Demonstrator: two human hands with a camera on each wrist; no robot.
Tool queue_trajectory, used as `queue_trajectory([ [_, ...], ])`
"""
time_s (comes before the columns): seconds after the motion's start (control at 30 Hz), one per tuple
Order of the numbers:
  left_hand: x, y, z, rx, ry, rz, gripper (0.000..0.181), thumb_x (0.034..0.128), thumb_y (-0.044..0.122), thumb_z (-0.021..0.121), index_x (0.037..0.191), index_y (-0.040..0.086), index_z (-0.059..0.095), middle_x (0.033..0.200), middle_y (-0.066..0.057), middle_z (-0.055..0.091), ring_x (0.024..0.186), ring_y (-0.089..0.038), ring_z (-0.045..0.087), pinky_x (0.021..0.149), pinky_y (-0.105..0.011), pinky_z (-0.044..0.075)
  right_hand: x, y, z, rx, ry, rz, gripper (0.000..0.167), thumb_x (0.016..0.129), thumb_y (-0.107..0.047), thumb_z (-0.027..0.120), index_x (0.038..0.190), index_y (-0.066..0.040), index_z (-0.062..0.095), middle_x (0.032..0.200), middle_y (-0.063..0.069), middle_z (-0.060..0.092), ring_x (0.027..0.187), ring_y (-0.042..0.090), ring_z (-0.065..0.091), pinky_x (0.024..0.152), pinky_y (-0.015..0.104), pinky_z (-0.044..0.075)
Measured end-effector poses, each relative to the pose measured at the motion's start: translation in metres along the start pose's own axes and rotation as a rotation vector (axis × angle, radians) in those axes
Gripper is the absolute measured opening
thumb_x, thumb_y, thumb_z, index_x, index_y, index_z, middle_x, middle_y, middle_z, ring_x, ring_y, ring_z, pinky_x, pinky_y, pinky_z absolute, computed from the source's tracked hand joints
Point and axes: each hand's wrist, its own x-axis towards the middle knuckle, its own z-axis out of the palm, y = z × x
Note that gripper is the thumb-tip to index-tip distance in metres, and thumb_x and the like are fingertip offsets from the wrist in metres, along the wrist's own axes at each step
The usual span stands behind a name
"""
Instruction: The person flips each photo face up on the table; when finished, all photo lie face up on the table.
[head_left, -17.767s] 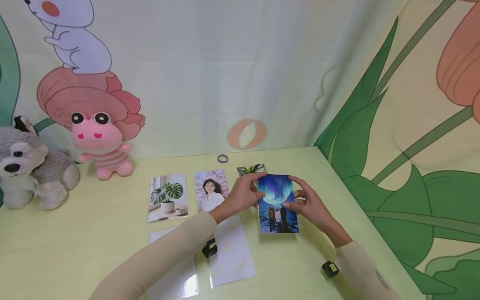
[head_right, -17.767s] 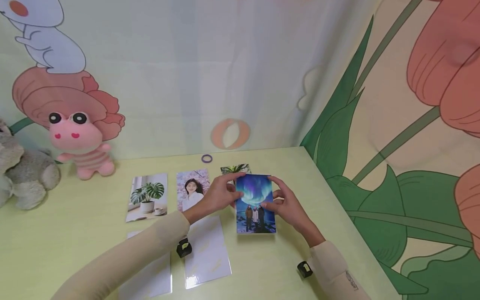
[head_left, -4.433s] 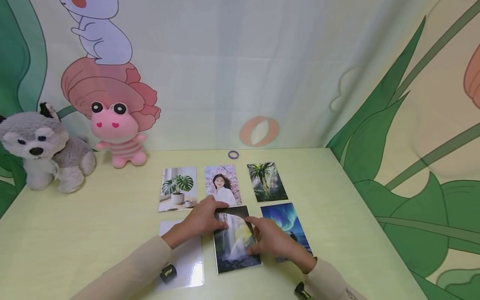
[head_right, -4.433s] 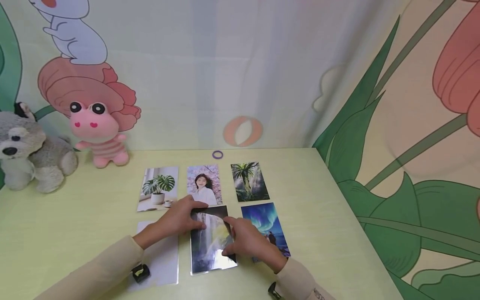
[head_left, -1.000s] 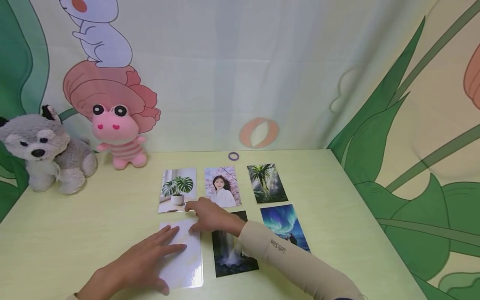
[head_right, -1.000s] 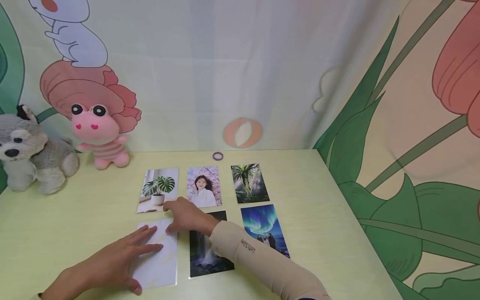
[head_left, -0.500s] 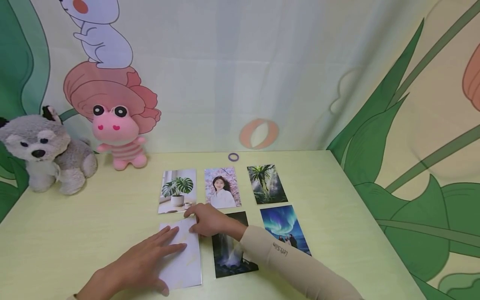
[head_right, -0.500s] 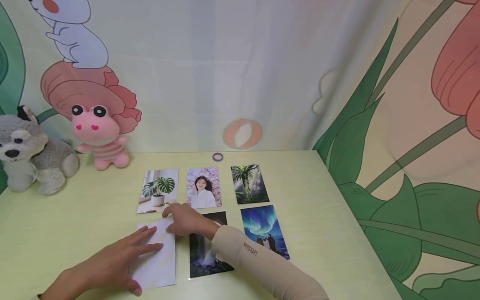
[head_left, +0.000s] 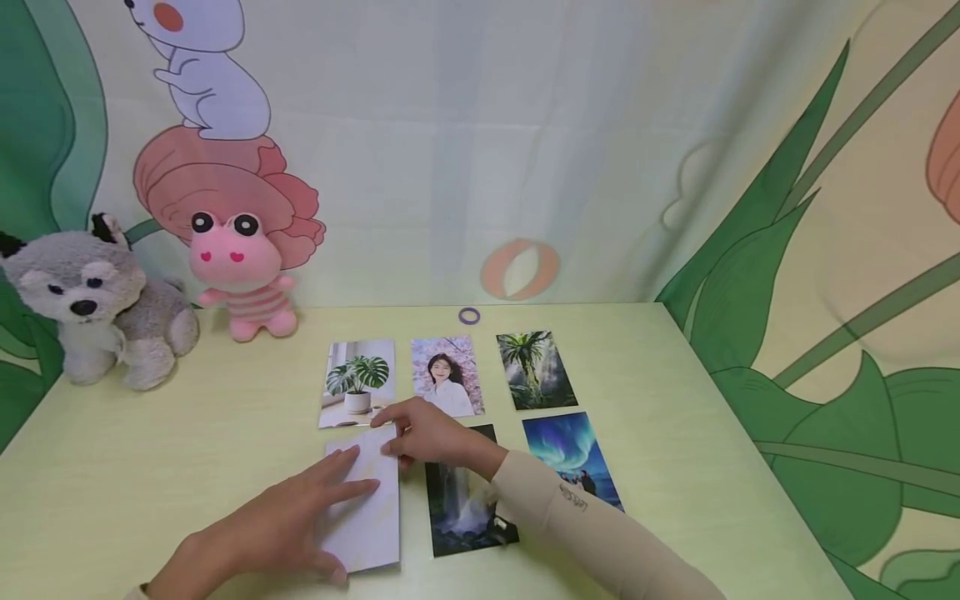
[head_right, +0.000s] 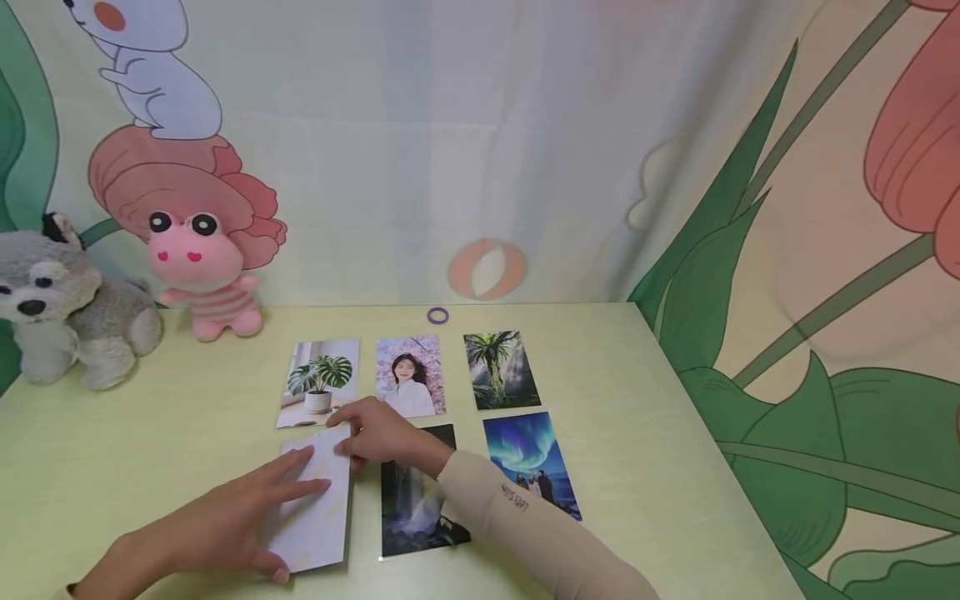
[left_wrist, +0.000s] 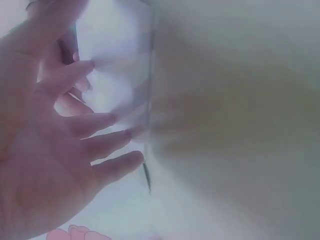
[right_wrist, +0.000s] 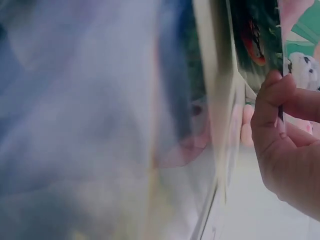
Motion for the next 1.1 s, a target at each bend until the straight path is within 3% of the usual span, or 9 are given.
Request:
queue_trajectory([
  [0.13,0.002,0.004,-0.005,0.003,0.086,0.043,0.09,0.0672,0.07,0.077,0.144,0.029,0.054,0.16,-0.02,0.034,0.141,-0.043,0.042,0.098,-0.058,0.049,-0.004,-0.004,-0.009,0.132,0.021,-0.014,0.041,0.093,-0.001,0.067,0.133,-0.003,0.062,0.066,0.007,0.055,0.057,0.02,0.066,0.066,0.039,0.059],
  [0.33,0.01,0.012,-0.009,0.019,0.229,0.094,0.085,0.0723,0.067,0.076,0.144,0.028,0.054,0.159,-0.018,0.037,0.14,-0.039,0.045,0.096,-0.055,0.051,-0.006,-0.013,-0.025,0.336,0.085,-0.042,0.041,0.094,0.0,0.064,0.135,0.001,0.059,0.068,0.005,0.054,0.057,0.016,0.064,0.078,0.051,0.059],
  [0.57,0.021,0.023,-0.009,0.05,0.332,0.116,0.102,0.0666,0.055,0.088,0.152,0.021,0.043,0.158,-0.021,0.036,0.138,-0.041,0.047,0.094,-0.055,0.052,-0.007,-0.015,-0.035,0.545,0.163,-0.054,0.039,0.095,0.002,0.062,0.133,0.003,0.059,0.065,0.001,0.057,0.058,0.012,0.063,0.073,0.039,0.06],
  [0.73,0.033,0.027,-0.005,0.175,0.452,0.142,0.112,0.066,0.046,0.091,0.157,0.02,0.032,0.158,-0.023,0.035,0.137,-0.044,0.047,0.089,-0.058,0.053,-0.007,-0.02,-0.038,0.664,0.227,-0.079,0.037,0.095,0.001,0.059,0.132,0.003,0.058,0.071,0.0,0.063,0.063,0.012,0.066,0.072,0.03,0.059],
  [0.93,0.049,0.025,-0.003,0.322,0.648,0.248,0.087,0.0689,0.014,0.089,0.146,0.023,0.05,0.15,-0.025,0.045,0.125,-0.05,0.056,0.077,-0.055,0.058,-0.007,-0.028,-0.038,0.748,0.288,-0.098,0.039,0.095,-0.003,0.058,0.134,0.003,0.055,0.089,0.002,0.071,0.077,0.012,0.072,0.077,0.03,0.06],
  [1.1,0.054,0.027,-0.002,0.347,0.647,0.244,0.087,0.059,-0.011,0.082,0.137,0.021,0.058,0.147,-0.022,0.049,0.122,-0.048,0.059,0.062,-0.048,0.058,-0.009,-0.027,-0.037,0.767,0.299,-0.099,0.037,0.097,-0.004,0.054,0.134,0.001,0.054,0.094,0.006,0.066,0.078,0.014,0.072,0.076,0.03,0.06],
])
